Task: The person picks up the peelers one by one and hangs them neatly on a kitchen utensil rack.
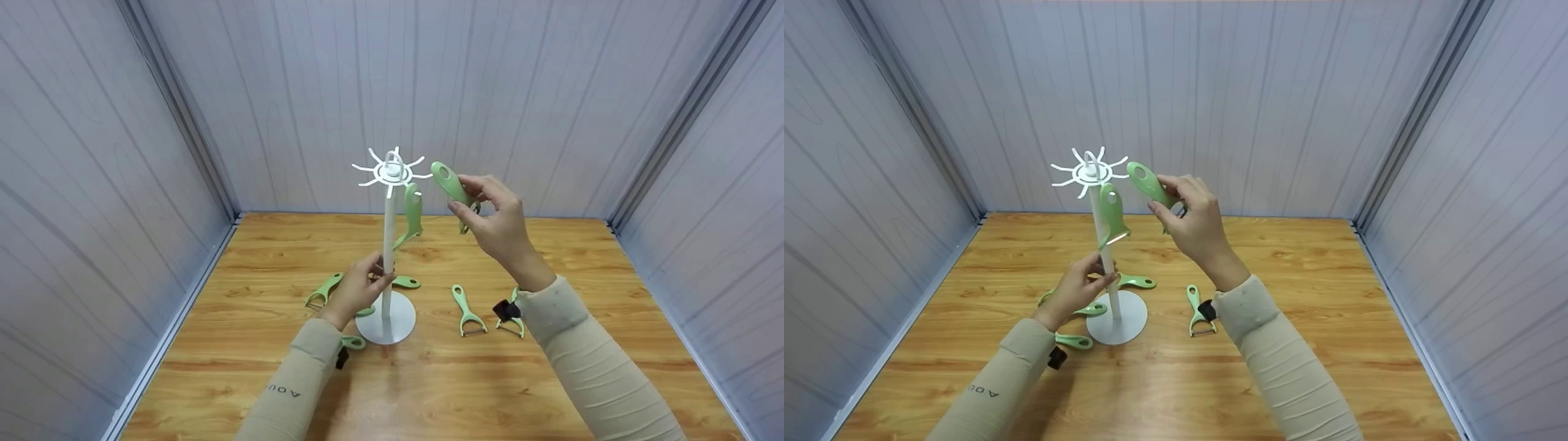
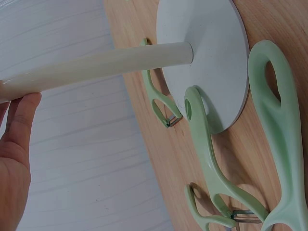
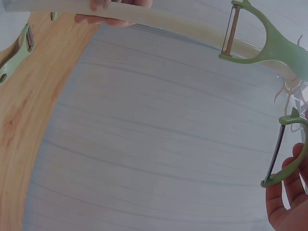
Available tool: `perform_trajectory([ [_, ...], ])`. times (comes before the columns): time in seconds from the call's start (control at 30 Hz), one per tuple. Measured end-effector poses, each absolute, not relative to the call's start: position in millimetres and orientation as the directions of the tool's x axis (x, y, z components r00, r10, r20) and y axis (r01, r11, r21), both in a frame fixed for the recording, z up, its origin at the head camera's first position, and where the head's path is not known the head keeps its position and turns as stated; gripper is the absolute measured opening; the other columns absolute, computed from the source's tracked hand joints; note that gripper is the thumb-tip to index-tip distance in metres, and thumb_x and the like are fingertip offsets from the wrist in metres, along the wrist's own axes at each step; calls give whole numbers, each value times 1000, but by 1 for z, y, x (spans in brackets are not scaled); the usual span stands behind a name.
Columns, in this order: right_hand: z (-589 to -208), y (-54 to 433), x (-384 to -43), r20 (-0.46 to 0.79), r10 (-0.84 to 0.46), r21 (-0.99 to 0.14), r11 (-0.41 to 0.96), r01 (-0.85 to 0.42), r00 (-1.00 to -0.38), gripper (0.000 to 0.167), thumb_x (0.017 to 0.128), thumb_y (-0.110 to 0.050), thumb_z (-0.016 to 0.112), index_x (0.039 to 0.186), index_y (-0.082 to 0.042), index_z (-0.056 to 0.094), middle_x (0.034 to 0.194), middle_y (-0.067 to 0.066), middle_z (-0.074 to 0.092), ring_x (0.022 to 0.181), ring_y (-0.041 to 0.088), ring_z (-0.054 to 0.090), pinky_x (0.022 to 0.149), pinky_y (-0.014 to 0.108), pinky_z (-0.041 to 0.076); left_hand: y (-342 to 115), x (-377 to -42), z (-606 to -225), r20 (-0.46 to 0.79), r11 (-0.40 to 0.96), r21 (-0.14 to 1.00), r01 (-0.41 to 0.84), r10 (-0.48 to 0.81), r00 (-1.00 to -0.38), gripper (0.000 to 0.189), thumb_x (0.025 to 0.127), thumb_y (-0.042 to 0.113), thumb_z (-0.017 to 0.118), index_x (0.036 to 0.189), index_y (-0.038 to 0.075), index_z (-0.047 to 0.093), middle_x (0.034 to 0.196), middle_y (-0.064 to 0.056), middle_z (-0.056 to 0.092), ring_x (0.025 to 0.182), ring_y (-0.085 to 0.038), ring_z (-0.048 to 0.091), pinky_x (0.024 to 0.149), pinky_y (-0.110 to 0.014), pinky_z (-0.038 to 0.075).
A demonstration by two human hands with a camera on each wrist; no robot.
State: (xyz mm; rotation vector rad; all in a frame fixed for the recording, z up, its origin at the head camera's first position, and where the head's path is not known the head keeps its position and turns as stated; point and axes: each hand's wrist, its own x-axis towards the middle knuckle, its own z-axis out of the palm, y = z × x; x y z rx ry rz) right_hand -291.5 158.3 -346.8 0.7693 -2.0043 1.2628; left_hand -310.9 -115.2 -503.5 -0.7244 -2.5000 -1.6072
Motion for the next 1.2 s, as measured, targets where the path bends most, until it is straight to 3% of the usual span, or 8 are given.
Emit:
perform_trajectory([
  [0.3, -350, 155, -297, 760, -153, -550, 366, -751, -632, 35, 95, -2, 82, 129, 4, 74, 105, 18, 74, 97, 9, 63, 85, 26, 55, -114, -312, -504, 329, 334, 833, 441, 341, -881, 15, 104, 3, 72, 118, 0, 69, 108, -16, 76, 101, -30, 75, 89, -47, 66],
  [0.83, -359, 145, -304, 725, -167, -612, 288, -737, -668, 34, 98, -1, 78, 132, 2, 74, 110, 17, 74, 100, 8, 63, 89, 24, 53, -113, -312, -504, 330, 341, 828, 444, 345, -879, 13, 105, 6, 71, 118, 5, 70, 109, -14, 75, 102, -29, 75, 90, -45, 66],
  [1.2, -361, 136, -301, 668, -177, -662, 303, -686, -723, 37, 98, -4, 80, 133, 0, 73, 119, 15, 76, 111, 24, 70, 100, 30, 57, -111, -312, -502, 317, 359, 824, 439, 350, -881, 14, 105, 8, 73, 118, 5, 69, 109, -14, 76, 102, -27, 75, 89, -44, 66],
])
